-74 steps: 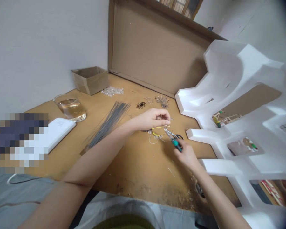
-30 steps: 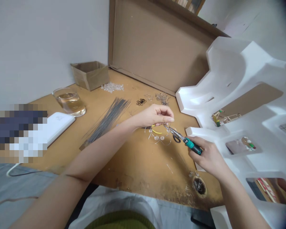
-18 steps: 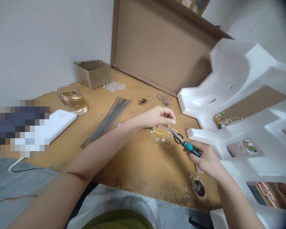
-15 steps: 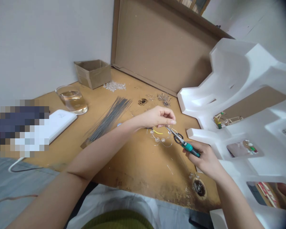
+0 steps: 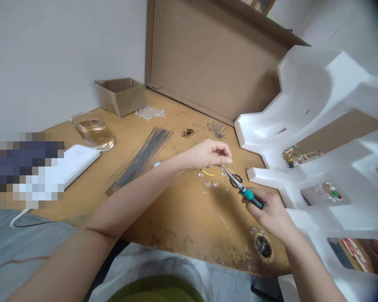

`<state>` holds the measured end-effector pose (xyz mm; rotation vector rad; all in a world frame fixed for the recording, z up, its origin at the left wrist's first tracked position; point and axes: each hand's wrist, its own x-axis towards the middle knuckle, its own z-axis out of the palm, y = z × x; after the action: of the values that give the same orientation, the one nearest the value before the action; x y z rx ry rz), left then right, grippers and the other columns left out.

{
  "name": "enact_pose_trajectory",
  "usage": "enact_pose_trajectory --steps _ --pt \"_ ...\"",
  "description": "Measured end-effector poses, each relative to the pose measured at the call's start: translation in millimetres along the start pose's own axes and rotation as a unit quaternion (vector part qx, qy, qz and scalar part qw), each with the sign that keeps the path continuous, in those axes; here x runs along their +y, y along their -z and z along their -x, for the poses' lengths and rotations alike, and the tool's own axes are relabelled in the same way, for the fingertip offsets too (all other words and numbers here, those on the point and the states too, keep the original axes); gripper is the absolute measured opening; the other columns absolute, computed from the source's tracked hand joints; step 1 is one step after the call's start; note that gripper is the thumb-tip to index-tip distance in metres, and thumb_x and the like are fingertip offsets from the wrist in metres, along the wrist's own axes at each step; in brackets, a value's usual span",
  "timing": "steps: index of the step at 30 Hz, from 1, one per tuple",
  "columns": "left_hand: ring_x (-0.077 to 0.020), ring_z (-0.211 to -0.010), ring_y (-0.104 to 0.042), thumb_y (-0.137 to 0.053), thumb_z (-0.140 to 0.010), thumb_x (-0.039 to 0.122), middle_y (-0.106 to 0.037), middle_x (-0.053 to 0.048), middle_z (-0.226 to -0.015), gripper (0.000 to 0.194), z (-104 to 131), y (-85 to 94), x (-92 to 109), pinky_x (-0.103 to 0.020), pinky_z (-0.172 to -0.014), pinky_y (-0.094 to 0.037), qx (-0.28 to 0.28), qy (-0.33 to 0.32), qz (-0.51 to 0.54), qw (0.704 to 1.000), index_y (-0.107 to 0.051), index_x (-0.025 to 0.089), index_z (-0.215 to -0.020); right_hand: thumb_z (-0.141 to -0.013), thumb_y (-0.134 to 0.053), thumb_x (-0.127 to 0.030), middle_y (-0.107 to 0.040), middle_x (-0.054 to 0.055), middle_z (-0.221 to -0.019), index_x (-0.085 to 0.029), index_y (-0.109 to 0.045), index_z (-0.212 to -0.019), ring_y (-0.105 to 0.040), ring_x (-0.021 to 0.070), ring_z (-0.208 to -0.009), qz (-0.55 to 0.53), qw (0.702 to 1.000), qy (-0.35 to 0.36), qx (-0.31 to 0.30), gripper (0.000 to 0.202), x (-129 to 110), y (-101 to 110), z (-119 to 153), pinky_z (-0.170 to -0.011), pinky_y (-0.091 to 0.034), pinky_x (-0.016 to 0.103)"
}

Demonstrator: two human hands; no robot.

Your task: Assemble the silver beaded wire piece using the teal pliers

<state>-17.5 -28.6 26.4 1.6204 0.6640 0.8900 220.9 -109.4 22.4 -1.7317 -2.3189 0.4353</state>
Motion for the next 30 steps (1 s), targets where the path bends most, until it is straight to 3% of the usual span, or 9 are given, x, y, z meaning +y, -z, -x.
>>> enact_pose_trajectory --steps 11,23,30 --pt "0.0005 -0.041 -0.038 -0.063 -0.077 0.023 -0.055 0.004 -0.064 0.013 -8 -0.1 -16 -0.016 -0.041 -0.029 -0.042 -0.003 0.140 0.989 -0.055 0.014 -0.077 -0.069 -0.046 -0.017 -0.065 0.001 -0.075 -0.017 -0.064 -0.091 -0.057 0.0163 -0.067 -0.081 0.996 0.020 -0.016 0.028 0 -4 -5 -0.063 -0.044 0.025" --pt "-0.0003 -0.041 -0.037 -0.062 -0.077 0.025 -0.051 0.004 -0.061 0.014 -10 -3.9 -21 -0.018 -0.043 -0.031 -0.028 -0.022 0.106 0.994 -0.055 0.013 -0.077 -0.070 -0.047 -0.019 -0.061 0.000 -0.066 -0.017 -0.062 -0.077 -0.053 0.0141 -0.059 -0.083 0.997 0.004 -0.006 0.017 -1 -8 0 -0.058 -0.041 0.024" --pt "-0.0001 -0.040 -0.038 -0.062 -0.077 0.026 -0.052 0.004 -0.063 0.015 -12 -5.6 -22 -0.018 -0.042 -0.030 -0.024 -0.023 0.118 0.992 -0.055 0.014 -0.078 -0.070 -0.046 -0.018 -0.061 0.000 -0.070 -0.017 -0.060 -0.082 -0.053 0.0152 -0.064 -0.112 0.994 0.003 -0.016 0.018 1 -9 2 -0.061 -0.041 0.025"
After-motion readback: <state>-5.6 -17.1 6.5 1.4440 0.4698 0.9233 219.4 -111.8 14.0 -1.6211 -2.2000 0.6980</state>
